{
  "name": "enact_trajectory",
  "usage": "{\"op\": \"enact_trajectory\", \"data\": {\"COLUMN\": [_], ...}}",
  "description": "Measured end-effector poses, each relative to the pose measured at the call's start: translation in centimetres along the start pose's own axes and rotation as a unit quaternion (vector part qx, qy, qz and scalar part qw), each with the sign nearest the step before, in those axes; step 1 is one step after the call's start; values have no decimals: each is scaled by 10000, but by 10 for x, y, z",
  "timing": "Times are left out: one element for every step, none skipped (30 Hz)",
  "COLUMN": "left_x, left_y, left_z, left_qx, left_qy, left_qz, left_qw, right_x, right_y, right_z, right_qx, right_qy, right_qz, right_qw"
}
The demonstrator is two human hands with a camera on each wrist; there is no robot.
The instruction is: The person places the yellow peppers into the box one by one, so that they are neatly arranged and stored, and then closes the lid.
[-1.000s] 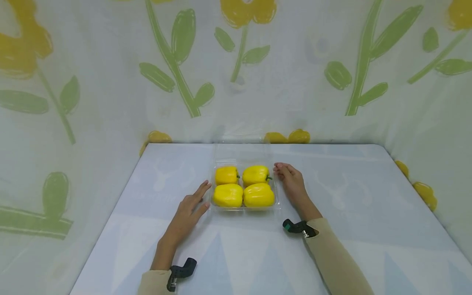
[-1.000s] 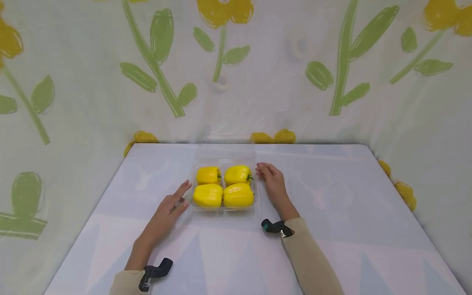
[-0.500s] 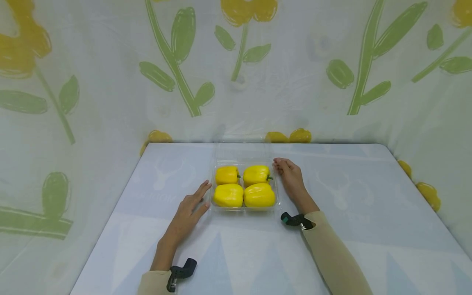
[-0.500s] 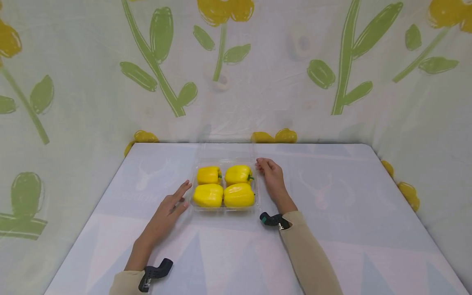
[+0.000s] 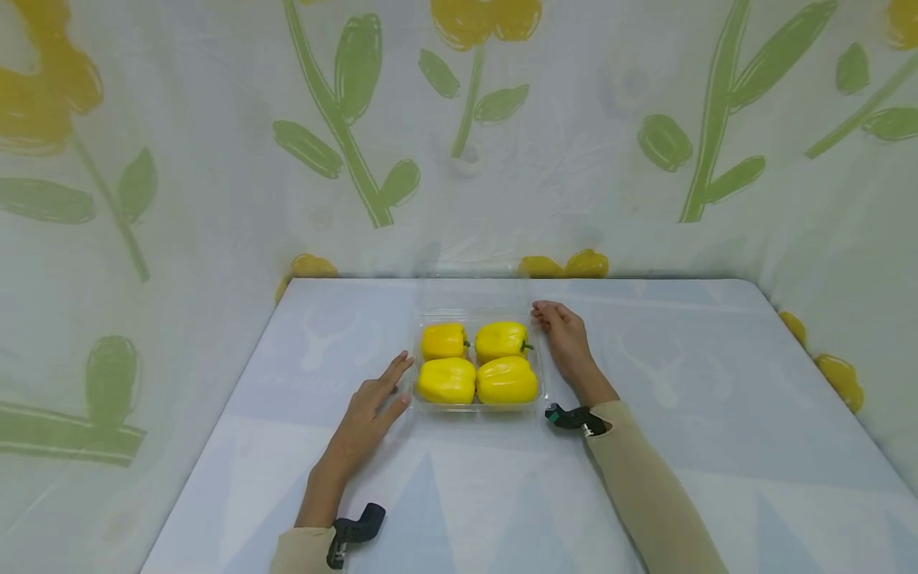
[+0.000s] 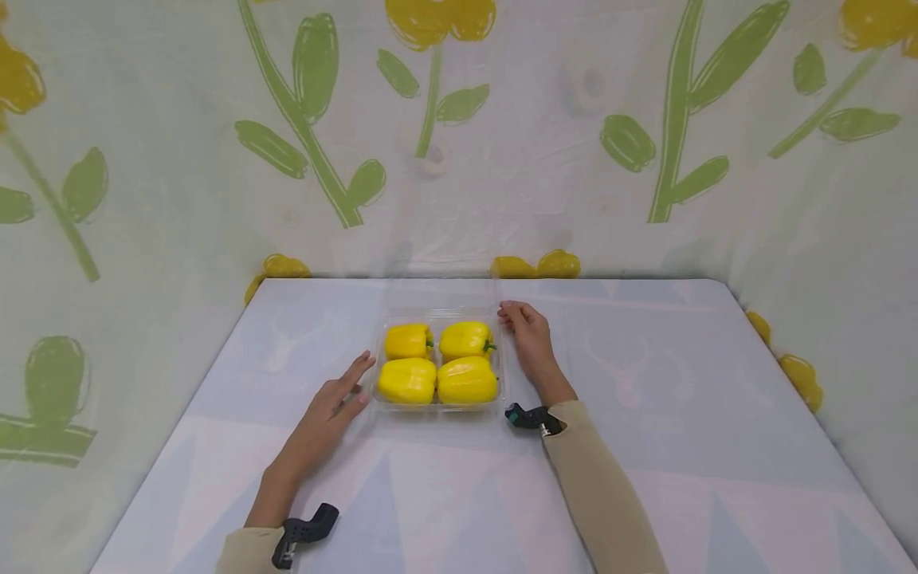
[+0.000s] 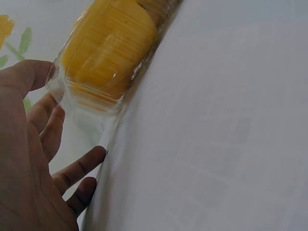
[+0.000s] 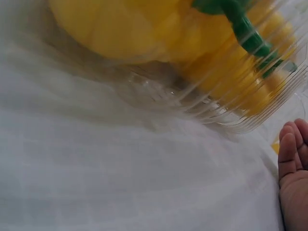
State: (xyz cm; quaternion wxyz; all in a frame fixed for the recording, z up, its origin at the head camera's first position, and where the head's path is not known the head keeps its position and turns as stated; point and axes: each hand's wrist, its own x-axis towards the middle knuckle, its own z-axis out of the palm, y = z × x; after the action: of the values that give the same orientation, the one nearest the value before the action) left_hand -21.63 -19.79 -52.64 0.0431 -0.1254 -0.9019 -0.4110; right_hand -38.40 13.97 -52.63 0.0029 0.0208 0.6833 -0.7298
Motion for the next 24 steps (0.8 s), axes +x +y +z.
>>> {"op": "enact_trajectory", "data": {"left_x": [0,0,0,0,0,-1,-1,-1,-1,0,0,0,0,1,1,1,1,0,0,0,0,0,1,1], "left_y": [0,0,-1,-1,-2,-2,-2,-2,-3,-3,-3,-3,-3,-3,-3,-3,-3,-3,-2,-2,-2,-2,-2,-2], "left_z": [0,0,0,1,1,1,2,2,2,2,2,2,1,1,0,0,0,0,0,0,0,0,1,1], "left_qx": [-15,-38,-47,-49,-55,-66,-59,-60,-48,-39,-37,-35,-30,-24,-22,-26,-26,-20,-16,-28,-30,-35,-35,-37], "left_qy": [-8,-18,-26,-37,-43,-53,-58,-55,-48,-39,-29,-19,-11,-5,-3,1,5,4,-2,-7,-9,-13,-18,-29], "left_qz": [-4,-1,5,9,15,7,1,4,6,9,14,20,30,40,42,41,40,27,14,1,-9,-20,-35,-56], "left_qw": [10000,10000,10000,10000,10000,10000,10000,10000,10000,10000,10000,10000,10000,10000,10000,10000,10000,10000,10000,10000,10000,10000,10000,10000], "right_x": [1,2,3,3,4,5,5,6,7,8,9,9,10,11,11,11,11,11,10,10,10,10,10,10], "right_y": [0,0,0,0,0,0,0,0,0,0,0,0,1,1,1,1,0,0,0,0,0,0,0,1], "right_z": [0,1,1,2,2,2,2,2,2,2,2,2,3,3,3,3,2,2,2,1,0,0,-1,-1], "right_qx": [33,82,146,214,248,290,307,274,213,118,35,-62,-156,-226,-291,-359,-431,-507,-593,-702,-803,-853,-884,-920], "right_qy": [-6,-15,-16,-7,4,1,6,24,39,51,51,48,53,46,40,39,33,30,34,44,63,70,73,85], "right_qz": [4,0,11,30,44,50,44,44,36,7,-26,-66,-94,-119,-152,-177,-205,-232,-257,-284,-311,-332,-352,-358], "right_qw": [10000,10000,9999,9998,9997,9996,9995,9996,9998,9999,10000,9999,9998,9997,9995,9992,9989,9984,9979,9971,9963,9958,9954,9951]}}
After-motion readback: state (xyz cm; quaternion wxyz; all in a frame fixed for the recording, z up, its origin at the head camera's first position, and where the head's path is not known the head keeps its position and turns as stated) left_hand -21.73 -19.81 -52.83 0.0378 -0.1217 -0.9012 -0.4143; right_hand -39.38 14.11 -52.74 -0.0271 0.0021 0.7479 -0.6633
